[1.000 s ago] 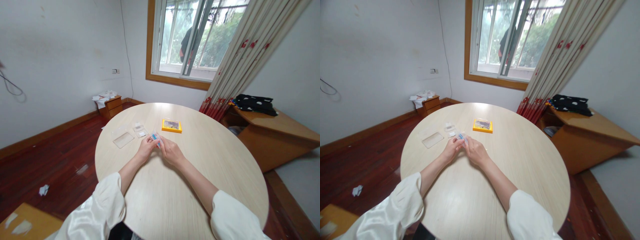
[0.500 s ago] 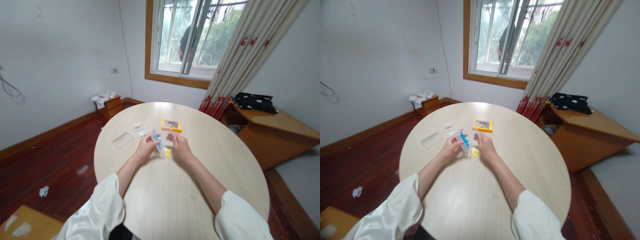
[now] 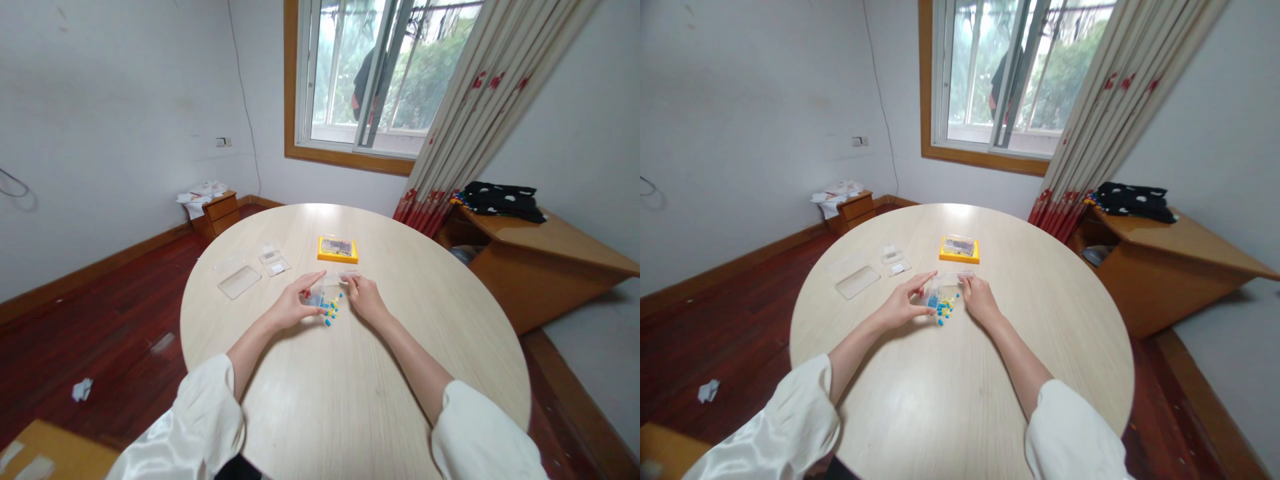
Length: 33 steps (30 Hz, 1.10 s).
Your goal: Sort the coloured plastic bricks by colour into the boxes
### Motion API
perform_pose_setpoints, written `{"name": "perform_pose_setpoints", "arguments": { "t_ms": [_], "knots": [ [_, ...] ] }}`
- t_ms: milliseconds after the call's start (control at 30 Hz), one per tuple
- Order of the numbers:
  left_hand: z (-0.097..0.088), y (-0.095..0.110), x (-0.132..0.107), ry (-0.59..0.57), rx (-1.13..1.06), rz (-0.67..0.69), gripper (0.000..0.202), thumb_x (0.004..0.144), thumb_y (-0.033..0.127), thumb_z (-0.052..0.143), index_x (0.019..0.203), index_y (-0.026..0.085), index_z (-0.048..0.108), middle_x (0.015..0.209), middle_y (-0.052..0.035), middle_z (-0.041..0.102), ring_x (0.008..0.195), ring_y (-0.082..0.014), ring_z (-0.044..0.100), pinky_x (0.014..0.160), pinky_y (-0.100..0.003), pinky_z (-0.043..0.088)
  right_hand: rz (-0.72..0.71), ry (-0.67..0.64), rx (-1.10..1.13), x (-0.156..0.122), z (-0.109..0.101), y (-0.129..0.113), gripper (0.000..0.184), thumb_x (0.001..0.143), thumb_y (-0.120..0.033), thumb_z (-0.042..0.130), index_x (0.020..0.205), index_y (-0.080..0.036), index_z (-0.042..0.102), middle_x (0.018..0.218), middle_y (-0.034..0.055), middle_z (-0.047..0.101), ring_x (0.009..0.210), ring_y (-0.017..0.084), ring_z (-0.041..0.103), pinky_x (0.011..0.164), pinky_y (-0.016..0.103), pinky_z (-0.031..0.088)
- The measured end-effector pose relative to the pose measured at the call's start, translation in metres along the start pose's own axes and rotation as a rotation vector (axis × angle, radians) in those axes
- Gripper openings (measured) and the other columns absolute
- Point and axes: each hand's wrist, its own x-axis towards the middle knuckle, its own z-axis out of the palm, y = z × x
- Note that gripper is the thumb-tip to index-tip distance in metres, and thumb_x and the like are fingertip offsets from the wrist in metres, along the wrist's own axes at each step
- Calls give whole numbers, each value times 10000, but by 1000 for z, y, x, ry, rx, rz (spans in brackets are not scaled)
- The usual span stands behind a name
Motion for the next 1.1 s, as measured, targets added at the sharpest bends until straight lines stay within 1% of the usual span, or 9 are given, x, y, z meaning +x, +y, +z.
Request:
{"name": "perform_pose_setpoints", "arguments": {
  "t_ms": [167,233,333,467,600,700,900,1000,1100],
  "knots": [
    [-2,3,-1,-51,70,101,673,590,160,783,1226,227,575,1280,-103,532,1213,-257,452,1059,-435,315,-31,5,27,-1,0,2,287,865,-180,373,944,-172,649,985,85,694,855,183,659,810,321,497],
    [-2,3,-1,-58,86,109,657,593,156,781,1215,225,582,1281,-101,535,1225,-256,444,1069,-436,299,-28,21,33,-2,0,1,292,863,-188,373,974,-171,642,988,84,694,859,186,660,814,332,502],
    [-2,1,-1,-22,71,71,658,584,161,785,1206,232,582,1290,-94,526,1128,-238,509,1010,-416,367,-31,48,59,-3,0,-3,291,874,-233,378,1007,-176,631,1021,92,687,915,200,652,836,350,504],
    [-4,-9,3,191,-118,-51,729,555,176,791,1229,226,518,1249,-100,534,822,-138,569,829,-338,469,1,57,125,-4,-2,-7,327,884,-313,396,1117,-172,577,1020,106,680,858,205,665,791,364,524],
    [-9,-16,9,471,-473,-79,710,537,217,796,1159,238,453,1193,-80,550,889,-124,571,828,-284,459,44,92,179,-4,-7,-3,397,878,-340,410,1230,-179,499,988,98,683,810,193,672,771,371,536],
    [-13,-18,11,546,-638,-145,669,530,242,804,1083,242,426,1136,-58,572,912,-122,578,841,-280,449,59,107,193,-5,-8,0,411,879,-349,397,1245,-182,483,960,93,686,789,192,672,757,380,540],
    [-11,-21,10,507,-682,-194,671,526,258,807,1063,255,403,1146,-42,565,915,-117,584,862,-304,442,60,87,204,-6,-6,-2,399,885,-337,374,1234,-181,489,967,91,681,788,184,666,764,384,532],
    [-10,-21,8,450,-610,-182,681,549,260,788,1097,273,383,1215,-41,529,887,-95,582,866,-304,444,39,77,190,-7,-5,-5,340,884,-301,370,1131,-167,562,955,95,678,807,184,652,761,372,525],
    [-8,-18,7,394,-491,-153,710,548,253,781,1126,283,370,1299,-59,471,869,-91,577,855,-307,457,-54,61,152,-8,-4,-14,277,870,-230,389,1012,-171,620,929,91,673,854,191,620,773,364,509]
  ]
}}
